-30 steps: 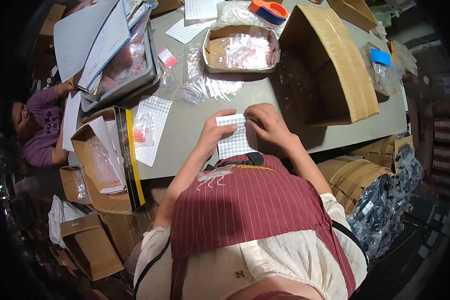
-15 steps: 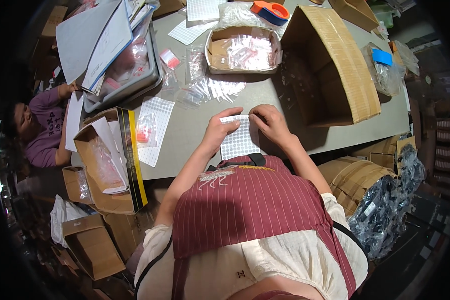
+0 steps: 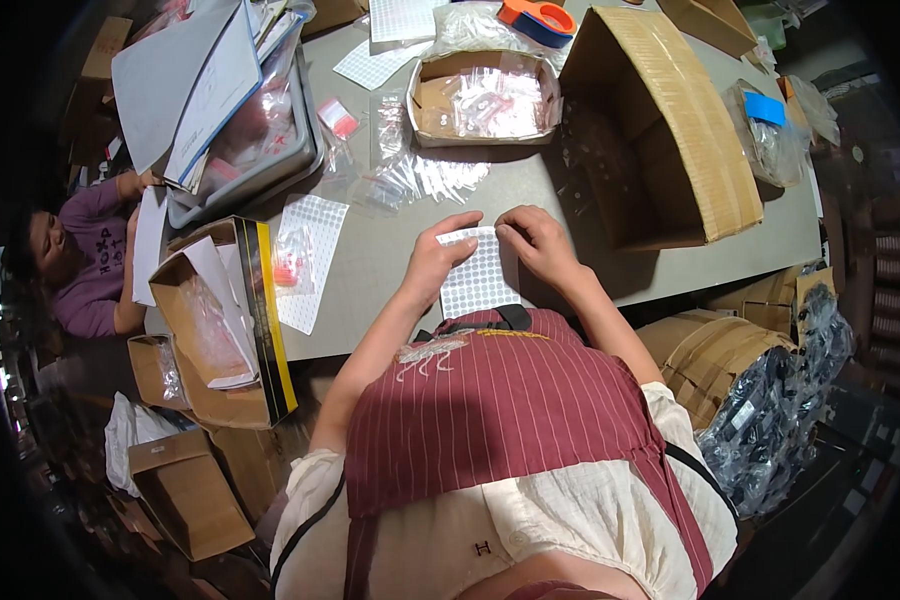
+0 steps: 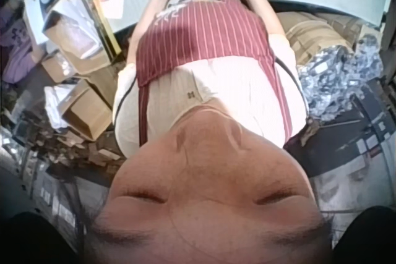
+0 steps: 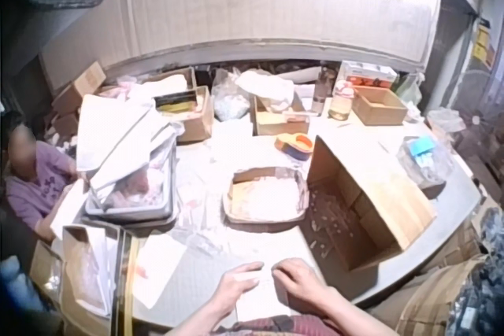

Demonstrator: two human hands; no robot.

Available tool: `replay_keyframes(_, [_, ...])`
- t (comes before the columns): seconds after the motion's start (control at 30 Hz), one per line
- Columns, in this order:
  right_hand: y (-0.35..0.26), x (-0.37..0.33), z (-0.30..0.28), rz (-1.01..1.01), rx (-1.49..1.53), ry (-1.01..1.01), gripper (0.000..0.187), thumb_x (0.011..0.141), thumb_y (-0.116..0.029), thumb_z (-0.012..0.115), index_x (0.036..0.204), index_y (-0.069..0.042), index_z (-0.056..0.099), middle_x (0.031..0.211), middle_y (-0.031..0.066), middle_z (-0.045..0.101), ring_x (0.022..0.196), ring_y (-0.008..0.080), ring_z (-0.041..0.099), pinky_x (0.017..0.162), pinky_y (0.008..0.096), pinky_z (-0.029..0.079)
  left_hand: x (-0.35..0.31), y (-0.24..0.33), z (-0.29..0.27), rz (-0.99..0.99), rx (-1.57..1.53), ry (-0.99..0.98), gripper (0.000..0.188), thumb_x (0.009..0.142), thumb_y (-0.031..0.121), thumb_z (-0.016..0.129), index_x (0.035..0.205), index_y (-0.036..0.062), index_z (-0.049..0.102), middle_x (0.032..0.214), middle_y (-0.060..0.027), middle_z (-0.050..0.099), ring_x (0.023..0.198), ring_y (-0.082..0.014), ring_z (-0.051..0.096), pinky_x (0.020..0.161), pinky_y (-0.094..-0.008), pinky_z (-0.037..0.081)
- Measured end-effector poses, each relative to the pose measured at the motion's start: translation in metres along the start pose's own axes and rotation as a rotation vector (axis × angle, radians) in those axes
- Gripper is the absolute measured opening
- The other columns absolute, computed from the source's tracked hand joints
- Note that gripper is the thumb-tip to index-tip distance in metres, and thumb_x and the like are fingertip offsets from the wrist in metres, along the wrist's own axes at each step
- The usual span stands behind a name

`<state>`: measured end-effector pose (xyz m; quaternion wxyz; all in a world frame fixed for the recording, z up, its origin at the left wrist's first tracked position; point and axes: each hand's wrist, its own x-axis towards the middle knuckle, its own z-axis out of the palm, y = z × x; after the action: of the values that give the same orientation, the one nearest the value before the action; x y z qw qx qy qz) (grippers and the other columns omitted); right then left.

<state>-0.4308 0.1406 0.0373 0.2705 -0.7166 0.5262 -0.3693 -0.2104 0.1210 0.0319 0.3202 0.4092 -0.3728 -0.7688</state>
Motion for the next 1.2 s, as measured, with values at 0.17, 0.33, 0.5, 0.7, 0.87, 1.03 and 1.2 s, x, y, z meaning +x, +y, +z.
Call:
replay_keyframes(0.17, [0.005, 0.001, -0.002, 0.321, 0.319, -0.077, 0.015, 0.095, -0.015, 0.072, 0.099, -0.001, 0.072, 0.089, 0.0082, 0.072, 0.083, 0.0162, 0.067, 0.075, 0.0314, 0.053, -0.004, 0.002, 0.001, 0.029, 0.026, -0.004, 0.048, 0.094, 0.0, 0.065, 0.142, -0.0015, 0.059, 0.117, -0.0097, 0.071, 0.101, -0.0138, 0.069, 0.091, -0.0272, 0.056])
replay_keyframes(0.33, [0.023, 0.007, 0.002, 0.375, 0.372, -0.097, 0.016, 0.096, -0.015, 0.073, 0.099, 0.0, 0.071, 0.086, 0.0036, 0.071, 0.082, 0.0089, 0.063, 0.074, 0.0273, 0.052, 0.001, 0.009, 0.001, 0.074, 0.119, -0.023, 0.048, 0.096, 0.003, 0.064, 0.143, -0.002, 0.058, 0.12, -0.0125, 0.072, 0.106, -0.0142, 0.069, 0.092, -0.027, 0.055])
replay_keyframes(0.5, [0.049, 0.02, 0.01, 0.412, 0.505, 0.236, 0.014, 0.098, -0.014, 0.071, 0.098, 0.0, 0.069, 0.08, -0.0019, 0.065, 0.075, 0.0056, 0.058, 0.07, 0.0237, 0.049, 0.033, 0.025, -0.004, 0.559, 0.948, 0.171, 0.045, 0.097, 0.01, 0.062, 0.141, -0.0004, 0.059, 0.135, -0.0157, 0.067, 0.127, -0.0278, 0.061, 0.107, -0.0397, 0.047])
replay_keyframes(0.7, [0.058, 0.028, 0.007, 0.414, 0.606, 0.329, 0.014, 0.098, -0.014, 0.071, 0.097, 0.0, 0.069, 0.08, -0.0012, 0.066, 0.072, 0.0063, 0.059, 0.067, 0.0251, 0.049, 0.056, 0.0, -0.011, 0.775, 1.642, 0.103, 0.051, 0.101, 0.025, 0.06, 0.147, 0.0038, 0.054, 0.154, -0.0179, 0.051, 0.145, -0.0402, 0.042, 0.119, -0.0541, 0.031])
replay_keyframes(0.87, [0.043, 0.024, 0.002, 0.336, 0.337, 0.349, 0.013, 0.097, -0.014, 0.071, 0.096, 0.0, 0.07, 0.08, 0.0053, 0.069, 0.072, 0.0125, 0.063, 0.067, 0.0301, 0.052, 0.037, -0.028, 0.011, 0.89, 1.571, 0.071, 0.055, 0.095, 0.026, 0.068, 0.144, 0.0067, 0.057, 0.151, -0.0126, 0.053, 0.141, -0.0328, 0.044, 0.117, -0.0514, 0.032])
replay_keyframes(1.03, [0.021, 0.023, 0.007, 0.035, -0.105, 0.256, 0.008, 0.091, -0.011, 0.073, 0.095, -0.005, 0.071, 0.09, 0.0134, 0.071, 0.088, 0.0341, 0.068, 0.083, 0.0421, 0.052, 0.034, -0.033, 0.017, 0.929, 1.592, 0.182, 0.055, 0.09, 0.026, 0.073, 0.14, 0.0088, 0.061, 0.146, -0.0095, 0.053, 0.134, -0.0283, 0.045, 0.116, -0.0499, 0.03])
replay_keyframes(1.2, [0.03, 0.018, -0.004, -0.179, -0.255, 0.219, 0.01, 0.085, -0.008, 0.076, 0.094, -0.007, 0.072, 0.092, 0.0112, 0.071, 0.094, 0.0318, 0.067, 0.092, 0.0419, 0.049, 0.029, -0.029, 0.013, 0.894, 1.581, 0.292, 0.055, 0.088, 0.027, 0.075, 0.14, 0.0132, 0.063, 0.147, -0.0068, 0.053, 0.135, -0.0286, 0.043, 0.118, -0.0495, 0.025])
